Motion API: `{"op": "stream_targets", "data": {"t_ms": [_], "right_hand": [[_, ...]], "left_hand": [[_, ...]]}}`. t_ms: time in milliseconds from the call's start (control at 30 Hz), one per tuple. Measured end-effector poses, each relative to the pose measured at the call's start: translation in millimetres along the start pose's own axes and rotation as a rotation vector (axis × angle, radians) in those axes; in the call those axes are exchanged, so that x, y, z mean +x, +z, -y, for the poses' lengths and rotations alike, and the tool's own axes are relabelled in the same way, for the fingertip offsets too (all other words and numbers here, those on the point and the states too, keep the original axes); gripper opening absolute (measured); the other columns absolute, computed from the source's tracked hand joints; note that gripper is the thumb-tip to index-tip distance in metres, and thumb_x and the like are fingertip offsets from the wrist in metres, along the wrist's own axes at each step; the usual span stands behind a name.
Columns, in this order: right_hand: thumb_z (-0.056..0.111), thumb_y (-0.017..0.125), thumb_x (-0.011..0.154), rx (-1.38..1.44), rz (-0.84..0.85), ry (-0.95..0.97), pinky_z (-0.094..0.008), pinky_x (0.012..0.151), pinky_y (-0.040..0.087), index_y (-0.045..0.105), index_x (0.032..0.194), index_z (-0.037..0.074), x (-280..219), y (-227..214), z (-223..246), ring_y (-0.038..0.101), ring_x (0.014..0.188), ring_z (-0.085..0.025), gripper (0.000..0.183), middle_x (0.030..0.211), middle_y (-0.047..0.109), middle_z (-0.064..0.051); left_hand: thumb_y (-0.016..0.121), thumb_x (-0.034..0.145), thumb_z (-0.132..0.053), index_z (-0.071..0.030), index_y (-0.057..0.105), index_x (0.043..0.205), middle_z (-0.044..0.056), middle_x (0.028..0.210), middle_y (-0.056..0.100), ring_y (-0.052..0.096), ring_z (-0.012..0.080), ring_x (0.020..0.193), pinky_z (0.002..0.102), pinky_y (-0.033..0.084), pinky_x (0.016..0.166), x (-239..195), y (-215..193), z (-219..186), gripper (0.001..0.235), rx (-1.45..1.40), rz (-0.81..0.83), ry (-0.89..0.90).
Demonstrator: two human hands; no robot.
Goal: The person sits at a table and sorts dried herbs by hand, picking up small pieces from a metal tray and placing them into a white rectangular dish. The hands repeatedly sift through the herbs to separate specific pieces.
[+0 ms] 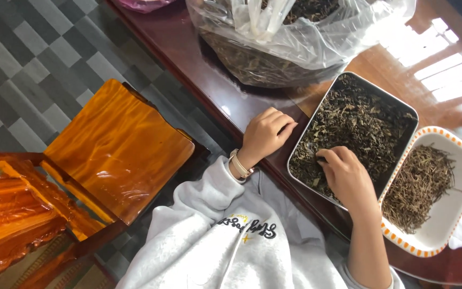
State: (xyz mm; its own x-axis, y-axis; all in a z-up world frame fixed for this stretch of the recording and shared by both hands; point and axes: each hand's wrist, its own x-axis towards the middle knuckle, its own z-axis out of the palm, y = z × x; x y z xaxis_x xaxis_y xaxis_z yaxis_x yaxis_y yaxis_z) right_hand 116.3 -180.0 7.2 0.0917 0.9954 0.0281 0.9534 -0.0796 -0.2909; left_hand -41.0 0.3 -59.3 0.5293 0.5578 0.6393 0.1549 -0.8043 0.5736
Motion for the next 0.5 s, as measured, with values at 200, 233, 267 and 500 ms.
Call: {"op": "stream_targets", "data": {"t_ms": [200, 233, 267, 500], "right_hand": [[0.004, 0.066, 0.099, 0.145, -0.080, -0.029, -0.038, 0.079, 0.061, 0.069, 0.121, 0.002, -1, -33, 4, 0.070, 0.089, -0.027, 0.022, 0.114, 0.067, -0.016], [0.004, 0.066, 0.099, 0.145, -0.080, -0.016, -0.038, 0.079, 0.061, 0.069, 0.121, 0.002, -3, -38, 4, 0.070, 0.089, -0.027, 0.022, 0.114, 0.067, -0.016], [0.004, 0.068, 0.100, 0.149, -0.133, 0.002, -0.038, 0.082, 0.060, 0.071, 0.122, 0.001, -6, -43, 4, 0.070, 0.094, -0.028, 0.022, 0.114, 0.068, -0.017], [-0.001, 0.075, 0.105, 0.193, -0.384, 0.125, -0.026, 0.050, 0.047, 0.076, 0.121, 0.000, -21, -58, 4, 0.069, 0.095, -0.022, 0.017, 0.115, 0.075, -0.017]], "left_hand": [[0.074, 0.094, -0.011, -0.009, 0.067, 0.084, 0.002, 0.078, 0.067, 0.061, 0.0205, 0.078, 0.032, 0.051, 0.068, 0, 0, 1, 0.013, 0.006, -0.009, 0.020], [0.074, 0.094, -0.011, -0.009, 0.067, 0.084, 0.002, 0.078, 0.067, 0.061, 0.0205, 0.078, 0.032, 0.051, 0.068, -1, 2, 1, 0.013, -0.003, 0.001, 0.022], [0.073, 0.095, -0.012, -0.008, 0.068, 0.084, 0.003, 0.080, 0.068, 0.062, 0.0209, 0.080, 0.032, 0.052, 0.069, -1, 3, 2, 0.013, -0.009, 0.004, 0.018], [0.073, 0.096, -0.013, -0.008, 0.069, 0.085, 0.004, 0.082, 0.070, 0.063, 0.0216, 0.082, 0.033, 0.052, 0.072, 0, 3, 3, 0.013, -0.011, 0.018, 0.020]]}}
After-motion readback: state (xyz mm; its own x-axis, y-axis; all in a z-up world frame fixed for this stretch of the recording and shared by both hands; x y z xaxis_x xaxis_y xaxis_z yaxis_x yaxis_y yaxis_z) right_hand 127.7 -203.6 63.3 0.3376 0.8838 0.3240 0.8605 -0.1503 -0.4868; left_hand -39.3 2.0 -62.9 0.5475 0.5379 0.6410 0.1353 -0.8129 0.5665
